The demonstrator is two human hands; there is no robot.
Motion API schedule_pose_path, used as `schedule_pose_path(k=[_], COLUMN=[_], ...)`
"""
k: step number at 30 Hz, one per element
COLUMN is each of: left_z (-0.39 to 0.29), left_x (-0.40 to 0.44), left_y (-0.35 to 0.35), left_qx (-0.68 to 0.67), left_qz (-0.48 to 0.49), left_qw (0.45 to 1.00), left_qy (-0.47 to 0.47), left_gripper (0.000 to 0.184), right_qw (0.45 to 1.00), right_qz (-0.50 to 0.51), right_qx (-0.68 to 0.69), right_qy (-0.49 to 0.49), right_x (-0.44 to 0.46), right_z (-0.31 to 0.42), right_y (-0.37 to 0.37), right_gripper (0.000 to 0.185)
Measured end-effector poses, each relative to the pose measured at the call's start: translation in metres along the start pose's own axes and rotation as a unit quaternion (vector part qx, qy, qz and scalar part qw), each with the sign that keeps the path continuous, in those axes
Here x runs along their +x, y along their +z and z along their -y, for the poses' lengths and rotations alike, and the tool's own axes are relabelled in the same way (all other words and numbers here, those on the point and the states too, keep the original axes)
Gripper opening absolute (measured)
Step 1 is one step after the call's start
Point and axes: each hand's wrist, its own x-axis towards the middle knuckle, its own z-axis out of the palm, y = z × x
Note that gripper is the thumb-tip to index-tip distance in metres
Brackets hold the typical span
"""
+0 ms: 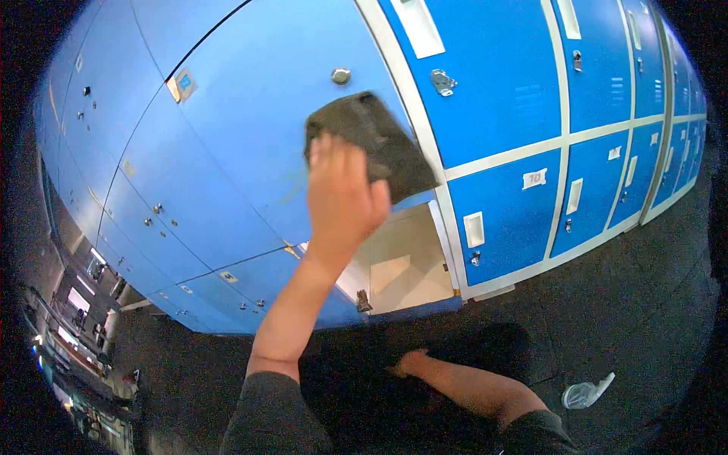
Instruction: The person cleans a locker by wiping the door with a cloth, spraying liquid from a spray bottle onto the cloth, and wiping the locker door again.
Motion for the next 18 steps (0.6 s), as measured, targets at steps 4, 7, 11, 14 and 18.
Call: schedule_pose_path(k=[4, 7, 11, 14, 18], left_z=[0.007, 0.002, -0.017, -0.026, -0.007], left_x=[-0.003, 0.015, 0.048, 0.054, 0.023], left_y=[-0.013, -0.007, 0.011, 0.015, 0.012], left_qx=[-0.003, -0.033, -0.063, -0.063, -0.025], left_qz=[-0.003, -0.029, 0.005, -0.051, -0.032], left_qw=[1.000, 0.998, 0.996, 0.994, 0.999], left_qy=[-0.004, 0.036, 0.058, 0.071, 0.032], left_gripper=[0.038, 0.036, 0.039, 0.041, 0.045], right_qw=[0.997, 0.994, 0.995, 0.995, 0.995], right_qz=[-0.041, -0.068, -0.059, -0.059, -0.058], right_qx=[0.072, 0.088, 0.080, 0.081, 0.082], right_qy=[-0.011, -0.021, -0.012, -0.013, -0.014], right_x=[-0.049, -0.068, -0.059, -0.064, -0.064], right_z=[0.004, 0.007, 0.004, 0.003, 0.001], right_y=[-0.016, -0.021, -0.019, -0.019, -0.019], right_gripper=[0.083, 0.084, 0.084, 0.084, 0.084])
